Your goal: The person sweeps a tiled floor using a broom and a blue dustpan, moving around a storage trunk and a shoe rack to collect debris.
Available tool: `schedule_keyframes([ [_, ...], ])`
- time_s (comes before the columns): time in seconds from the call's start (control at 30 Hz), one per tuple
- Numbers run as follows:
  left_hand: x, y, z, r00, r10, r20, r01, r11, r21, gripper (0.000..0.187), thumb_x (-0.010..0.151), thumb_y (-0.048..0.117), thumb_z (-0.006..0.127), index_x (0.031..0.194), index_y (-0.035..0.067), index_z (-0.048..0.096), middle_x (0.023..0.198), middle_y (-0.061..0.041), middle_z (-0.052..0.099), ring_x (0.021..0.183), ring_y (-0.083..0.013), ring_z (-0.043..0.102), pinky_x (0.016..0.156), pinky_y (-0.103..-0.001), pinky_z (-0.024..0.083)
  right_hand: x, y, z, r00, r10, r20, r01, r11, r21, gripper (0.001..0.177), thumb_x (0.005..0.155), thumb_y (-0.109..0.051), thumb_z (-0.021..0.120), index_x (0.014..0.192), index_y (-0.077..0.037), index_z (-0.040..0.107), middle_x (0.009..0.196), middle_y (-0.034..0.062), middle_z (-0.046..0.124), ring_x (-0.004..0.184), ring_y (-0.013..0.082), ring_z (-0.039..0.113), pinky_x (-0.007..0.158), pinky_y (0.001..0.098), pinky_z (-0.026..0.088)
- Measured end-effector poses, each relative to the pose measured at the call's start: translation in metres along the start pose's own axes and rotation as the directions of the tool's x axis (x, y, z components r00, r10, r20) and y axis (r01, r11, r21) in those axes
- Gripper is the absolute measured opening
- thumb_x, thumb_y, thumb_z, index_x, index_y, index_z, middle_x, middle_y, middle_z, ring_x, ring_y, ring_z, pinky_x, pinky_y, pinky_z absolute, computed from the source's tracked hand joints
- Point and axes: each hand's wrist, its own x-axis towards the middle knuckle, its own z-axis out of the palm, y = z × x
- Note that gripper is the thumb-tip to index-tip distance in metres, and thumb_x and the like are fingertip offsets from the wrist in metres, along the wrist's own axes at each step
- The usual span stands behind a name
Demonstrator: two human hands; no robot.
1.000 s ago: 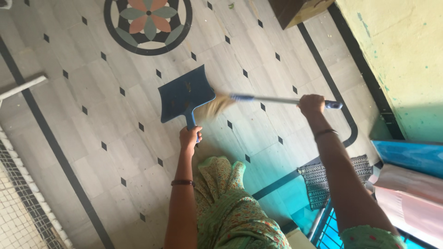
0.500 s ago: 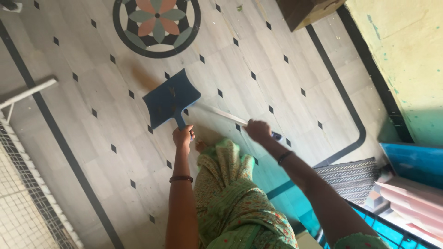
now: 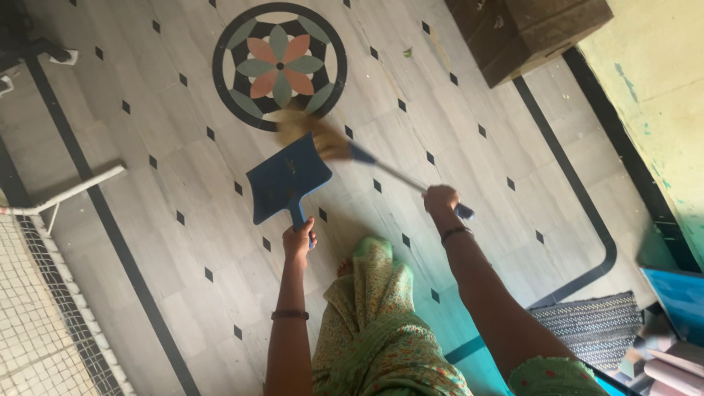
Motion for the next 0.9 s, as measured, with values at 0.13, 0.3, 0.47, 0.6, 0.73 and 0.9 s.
schedule_keyframes([
  [0.13, 0.007, 0.025, -0.009, 1.0, 0.009, 0.003, -0.01, 1.0, 0.028, 0.027, 0.089, 0.024, 0.079, 0.089, 0.003, 0.062, 0.065, -0.005, 0.057, 0.052, -0.0132, 0.053, 0.045, -0.028, 0.043, 0.02, -0.044, -0.014, 0.994, -0.029, -0.103, 0.04, 0.993, 0.112, 0.045, 0.102, -0.053, 0.056, 0.104, -0.013, 0.075, 0.102, 0.0094, 0.077, 0.093, 0.0284, 0.075, 0.071, 0.0458, 0.059],
  [0.3, 0.01, 0.047, 0.0, 0.997, 0.047, -0.063, -0.043, 0.997, 0.058, 0.025, 0.09, 0.021, 0.077, 0.087, 0.002, 0.062, 0.065, -0.006, 0.057, 0.051, -0.0134, 0.052, 0.045, -0.029, 0.042, -0.045, -0.082, 0.035, 0.973, -0.216, -0.084, 0.229, 0.949, 0.215, 0.051, 0.104, -0.046, 0.05, 0.116, 0.003, 0.058, 0.088, 0.0173, 0.072, 0.078, 0.0309, 0.072, 0.064, 0.0482, 0.058],
  [0.47, 0.017, 0.048, 0.021, 0.993, -0.001, -0.117, 0.011, 0.996, 0.089, 0.025, 0.092, 0.021, 0.075, 0.088, 0.001, 0.061, 0.066, -0.006, 0.058, 0.051, -0.0137, 0.052, 0.046, -0.029, 0.044, -0.113, -0.12, 0.074, 0.87, -0.483, 0.101, 0.462, 0.869, 0.176, 0.042, 0.108, -0.041, 0.048, 0.112, -0.002, 0.064, 0.08, 0.0108, 0.068, 0.066, 0.023, 0.066, 0.056, 0.0429, 0.055],
  [0.6, 0.021, 0.034, 0.033, 0.997, 0.0, -0.081, 0.003, 0.999, 0.034, 0.023, 0.091, 0.019, 0.076, 0.089, -0.001, 0.063, 0.066, -0.007, 0.059, 0.052, -0.0135, 0.053, 0.046, -0.029, 0.045, -0.098, -0.163, 0.059, 0.904, -0.408, 0.131, 0.383, 0.907, 0.176, 0.037, 0.104, -0.039, 0.053, 0.116, -0.006, 0.063, 0.086, 0.0116, 0.071, 0.068, 0.0242, 0.071, 0.055, 0.0446, 0.059],
  [0.73, 0.009, 0.023, 0.046, 0.998, -0.004, -0.061, 0.007, 0.999, 0.05, 0.024, 0.091, 0.019, 0.076, 0.092, 0.0, 0.062, 0.066, -0.006, 0.056, 0.052, -0.013, 0.051, 0.045, -0.03, 0.042, -0.046, -0.133, 0.027, 0.935, -0.349, 0.062, 0.345, 0.936, 0.071, 0.042, 0.092, -0.046, 0.069, 0.112, -0.009, 0.069, 0.095, 0.0104, 0.072, 0.086, 0.0245, 0.071, 0.073, 0.0453, 0.058],
  [0.9, -0.006, 0.02, 0.069, 1.0, -0.016, 0.015, 0.015, 0.997, 0.073, 0.025, 0.09, 0.021, 0.076, 0.094, 0.0, 0.063, 0.066, -0.006, 0.056, 0.051, -0.0148, 0.051, 0.047, -0.029, 0.041, 0.041, -0.043, -0.005, 0.995, -0.088, 0.036, 0.082, 0.988, 0.132, 0.023, 0.094, -0.033, 0.064, 0.105, -0.019, 0.079, 0.108, 0.007, 0.076, 0.101, 0.0277, 0.073, 0.078, 0.0479, 0.06],
])
